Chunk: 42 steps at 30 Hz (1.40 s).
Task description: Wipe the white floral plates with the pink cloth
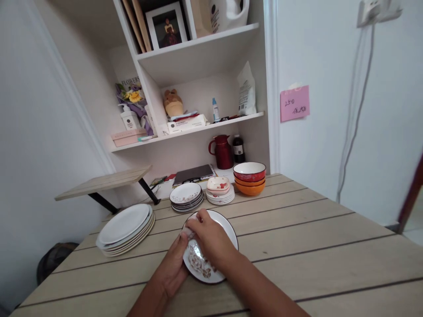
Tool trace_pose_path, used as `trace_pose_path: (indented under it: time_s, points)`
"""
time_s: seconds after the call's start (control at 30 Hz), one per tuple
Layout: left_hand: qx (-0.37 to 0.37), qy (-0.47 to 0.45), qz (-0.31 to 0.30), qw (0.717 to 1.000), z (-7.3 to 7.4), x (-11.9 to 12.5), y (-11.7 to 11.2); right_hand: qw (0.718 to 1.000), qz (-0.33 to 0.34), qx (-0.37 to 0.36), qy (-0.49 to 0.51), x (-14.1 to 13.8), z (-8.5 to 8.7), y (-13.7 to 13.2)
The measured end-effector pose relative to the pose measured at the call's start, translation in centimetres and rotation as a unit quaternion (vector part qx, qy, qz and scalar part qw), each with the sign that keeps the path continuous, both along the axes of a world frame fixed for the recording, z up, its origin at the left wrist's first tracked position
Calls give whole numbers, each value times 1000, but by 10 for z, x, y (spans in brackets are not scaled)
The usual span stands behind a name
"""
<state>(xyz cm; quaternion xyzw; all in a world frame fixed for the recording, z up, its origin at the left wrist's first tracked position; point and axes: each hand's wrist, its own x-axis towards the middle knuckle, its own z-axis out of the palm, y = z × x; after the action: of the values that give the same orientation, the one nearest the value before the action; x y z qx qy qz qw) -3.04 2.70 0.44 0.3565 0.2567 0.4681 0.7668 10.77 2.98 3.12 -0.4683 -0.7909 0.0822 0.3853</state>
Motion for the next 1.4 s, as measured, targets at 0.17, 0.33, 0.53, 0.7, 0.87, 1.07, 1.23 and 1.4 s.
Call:
trace_pose_path:
  time_s: [0.17,0.33,0.53,0.7,0.87,1.07,1.23,1.4]
  points:
    - [-36,6,12,999,4,1,-1,994,-103,-20,-11,23,6,9]
    - [-55,-7,33,998,5,-1,2,988,-140,-46,-42,43,6,9]
    - [-51,-27,67,996,0,-2,6,974,-117,-118,-152,50,3,1]
    - [-56,-31,82,995,1,0,6,969,-47,-126,-208,46,4,-14]
    - [-64,-41,37,996,0,-2,8,982,22,-122,-142,22,2,-24]
    - [-70,-55,-18,996,-3,-2,8,997,16,-77,-21,-4,-9,-9]
    - [-63,-49,-17,997,1,1,4,995,-86,-42,15,6,-3,8]
    - [-69,-31,-19,997,1,1,4,984,-160,-63,-35,34,7,9]
